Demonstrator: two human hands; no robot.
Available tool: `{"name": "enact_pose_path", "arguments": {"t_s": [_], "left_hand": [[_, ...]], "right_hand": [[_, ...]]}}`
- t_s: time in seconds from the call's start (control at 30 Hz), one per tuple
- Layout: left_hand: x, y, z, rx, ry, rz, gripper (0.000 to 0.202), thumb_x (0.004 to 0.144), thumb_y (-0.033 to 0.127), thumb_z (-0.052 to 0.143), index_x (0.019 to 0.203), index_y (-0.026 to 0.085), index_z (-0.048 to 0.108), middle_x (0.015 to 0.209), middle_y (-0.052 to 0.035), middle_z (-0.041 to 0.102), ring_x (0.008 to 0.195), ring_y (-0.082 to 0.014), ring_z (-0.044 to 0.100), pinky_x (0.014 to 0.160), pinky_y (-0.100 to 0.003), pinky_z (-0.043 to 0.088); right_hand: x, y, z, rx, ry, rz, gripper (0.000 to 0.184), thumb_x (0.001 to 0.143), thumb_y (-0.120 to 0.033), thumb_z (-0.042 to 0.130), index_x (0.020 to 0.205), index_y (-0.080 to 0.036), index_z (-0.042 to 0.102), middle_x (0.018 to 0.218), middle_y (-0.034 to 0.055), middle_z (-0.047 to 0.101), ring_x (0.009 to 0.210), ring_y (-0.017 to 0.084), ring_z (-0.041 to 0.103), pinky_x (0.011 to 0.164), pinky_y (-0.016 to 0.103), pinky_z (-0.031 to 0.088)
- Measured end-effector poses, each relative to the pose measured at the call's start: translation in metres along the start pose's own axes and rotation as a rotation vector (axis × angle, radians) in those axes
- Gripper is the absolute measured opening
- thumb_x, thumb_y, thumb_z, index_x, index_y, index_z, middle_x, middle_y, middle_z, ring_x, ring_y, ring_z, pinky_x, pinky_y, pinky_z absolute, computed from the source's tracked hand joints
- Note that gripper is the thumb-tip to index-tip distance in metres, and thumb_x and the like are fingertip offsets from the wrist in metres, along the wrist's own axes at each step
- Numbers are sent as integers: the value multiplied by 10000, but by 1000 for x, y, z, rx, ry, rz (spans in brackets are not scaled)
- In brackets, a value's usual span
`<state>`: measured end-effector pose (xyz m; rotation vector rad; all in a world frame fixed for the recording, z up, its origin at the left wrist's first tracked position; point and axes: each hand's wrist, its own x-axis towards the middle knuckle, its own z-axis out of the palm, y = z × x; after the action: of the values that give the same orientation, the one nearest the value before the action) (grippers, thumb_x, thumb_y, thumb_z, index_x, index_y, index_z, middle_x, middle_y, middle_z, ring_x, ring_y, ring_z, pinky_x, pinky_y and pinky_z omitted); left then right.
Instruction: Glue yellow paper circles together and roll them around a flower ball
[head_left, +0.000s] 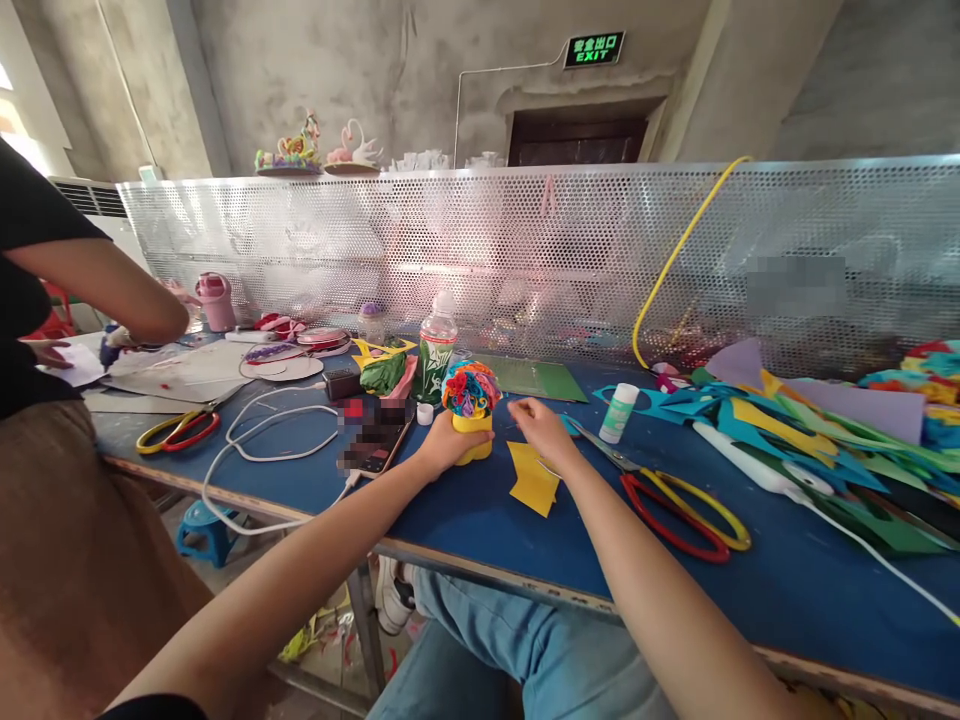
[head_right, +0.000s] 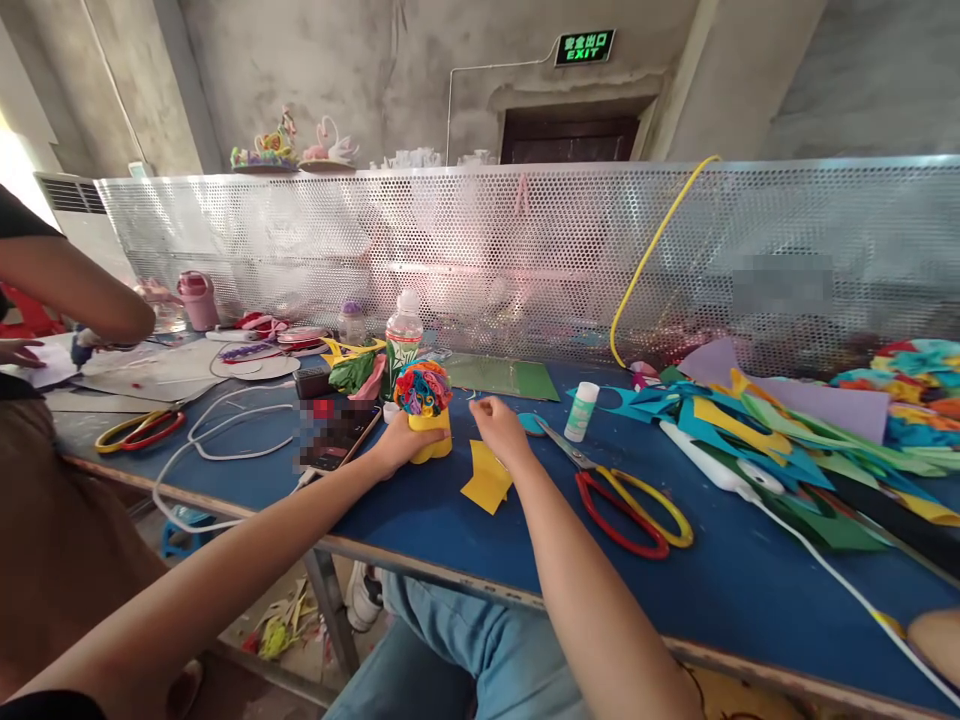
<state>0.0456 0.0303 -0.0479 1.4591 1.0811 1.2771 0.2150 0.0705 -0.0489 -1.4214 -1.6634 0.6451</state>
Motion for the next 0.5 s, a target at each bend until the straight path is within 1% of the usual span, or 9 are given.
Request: {"name": "enact_pose_path", "arguments": {"t_s": [0.03,0.1,0.27,0.4,0.5], "left_hand": [[0,0,-1,-1,4,-1,352,544,245,766,836,131,607,827,-61,660,738,-183,613,725,-323,493],[0,-1,-2,-5,9,-2,353,545,254,767,835,134,604,820,-60,660,732,-184,616,716,-326,499],[0,1,-3,-20,15,-16,355,534,249,774,825,136,604,806,-61,661,718,-187,619,702,-331,508],[-1,2,-3,-31,9,-30,347,534,248,775,816,137,606,804,-61,664,720,-191,621,704,-336,509],[-1,3,-3,-37,-2,-38,349,523,243,781,805,133,607,791,-59,665,707,-189,621,701,-337,510]], "right_hand": [[0,4,-1,-47,-31,-11,247,747,-424,534,789,-190,601,854,87,670,816,229,613,688,305,435],[-1,9,-2,-124,-87,-40,160,712,-344,589,728,-188,621,809,74,680,791,225,613,690,302,421],[-3,10,-1,-226,-153,-79,215,762,-353,527,804,-177,644,866,75,688,797,211,620,664,281,425],[-3,8,-2,-271,-177,-86,247,773,-377,510,826,-176,645,891,89,685,811,222,622,647,283,429],[-3,8,-2,-290,-184,-95,248,776,-366,502,835,-169,641,905,97,682,823,230,620,656,292,429]]}}
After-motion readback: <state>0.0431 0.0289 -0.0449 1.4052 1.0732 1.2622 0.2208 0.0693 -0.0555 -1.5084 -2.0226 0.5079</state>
